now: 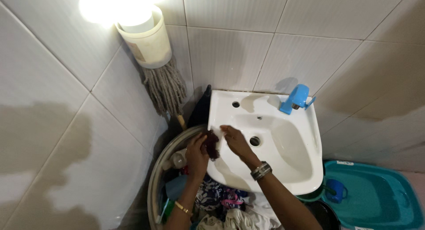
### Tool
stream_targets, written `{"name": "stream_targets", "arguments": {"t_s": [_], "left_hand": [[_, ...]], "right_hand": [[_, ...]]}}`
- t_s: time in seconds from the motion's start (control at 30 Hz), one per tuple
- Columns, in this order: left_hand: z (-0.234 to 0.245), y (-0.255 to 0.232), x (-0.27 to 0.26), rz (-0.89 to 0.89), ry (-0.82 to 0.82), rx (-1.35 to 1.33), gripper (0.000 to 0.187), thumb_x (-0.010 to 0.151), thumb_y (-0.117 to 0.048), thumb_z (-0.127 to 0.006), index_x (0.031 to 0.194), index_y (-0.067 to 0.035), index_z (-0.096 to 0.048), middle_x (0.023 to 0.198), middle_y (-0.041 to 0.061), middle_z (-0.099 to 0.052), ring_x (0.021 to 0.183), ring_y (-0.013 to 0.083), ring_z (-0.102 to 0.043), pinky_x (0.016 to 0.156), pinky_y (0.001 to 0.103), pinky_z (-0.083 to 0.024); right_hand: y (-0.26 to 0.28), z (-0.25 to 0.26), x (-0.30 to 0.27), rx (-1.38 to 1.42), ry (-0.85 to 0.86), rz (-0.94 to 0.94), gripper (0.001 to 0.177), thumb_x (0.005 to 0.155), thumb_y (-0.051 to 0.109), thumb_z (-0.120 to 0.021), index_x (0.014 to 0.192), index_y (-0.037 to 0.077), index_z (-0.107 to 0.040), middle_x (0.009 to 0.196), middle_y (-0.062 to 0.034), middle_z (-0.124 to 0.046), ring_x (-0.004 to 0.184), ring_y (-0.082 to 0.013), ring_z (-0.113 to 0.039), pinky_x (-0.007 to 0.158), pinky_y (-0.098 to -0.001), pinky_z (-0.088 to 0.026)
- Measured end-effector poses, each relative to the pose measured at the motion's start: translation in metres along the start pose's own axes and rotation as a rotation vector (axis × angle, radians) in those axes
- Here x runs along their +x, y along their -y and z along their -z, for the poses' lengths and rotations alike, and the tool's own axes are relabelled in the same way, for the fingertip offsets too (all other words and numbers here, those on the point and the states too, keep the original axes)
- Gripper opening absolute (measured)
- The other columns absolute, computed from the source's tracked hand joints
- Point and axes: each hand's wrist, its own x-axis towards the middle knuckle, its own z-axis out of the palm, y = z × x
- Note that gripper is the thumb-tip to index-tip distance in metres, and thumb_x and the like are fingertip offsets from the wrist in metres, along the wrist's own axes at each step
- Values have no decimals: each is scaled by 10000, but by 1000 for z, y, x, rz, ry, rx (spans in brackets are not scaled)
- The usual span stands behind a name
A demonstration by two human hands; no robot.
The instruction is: The person scrubs a white ceramic sink with a dark sponge, repeatedly wiping the basin, rim, and faucet area. The person occasionally rinses the sponge in a nearby basin and continues scrubbing different sections of the sink throughout the clip.
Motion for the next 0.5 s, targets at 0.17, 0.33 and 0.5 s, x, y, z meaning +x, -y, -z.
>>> {"name": "stream_targets", "arguments": {"t_s": [0.17, 0.33, 0.5], "left_hand": [[-38, 29, 25, 128, 57, 79, 297, 987, -140, -549, 1198, 16, -688, 1276, 231, -663, 1162, 424, -633, 1020, 476, -505], [-92, 76, 55, 14, 70, -101, 500, 1053, -343, -421, 1316, 36, -615, 1243, 291, -630, 1101, 496, -601, 898, 522, -476], [-159, 131, 125, 421, 256, -449, 612, 1023, -530, -455, 1329, -31, -634, 1201, 185, -702, 1079, 340, -648, 940, 440, -512]], "right_hand": [[-31, 32, 36, -923, -307, 352, 513, 902, 142, -626, 1401, 95, -512, 1574, -261, -375, 1479, -488, -311, 1175, -561, -313], [-41, 40, 45, -983, -222, 357, 728, 863, 76, -617, 1534, 38, -336, 1622, -269, -240, 1498, -497, -206, 1159, -574, -298], [-35, 36, 40, -1015, -208, 389, 775, 850, 51, -616, 1549, 12, -284, 1618, -296, -220, 1493, -524, -198, 1157, -559, -316]]}}
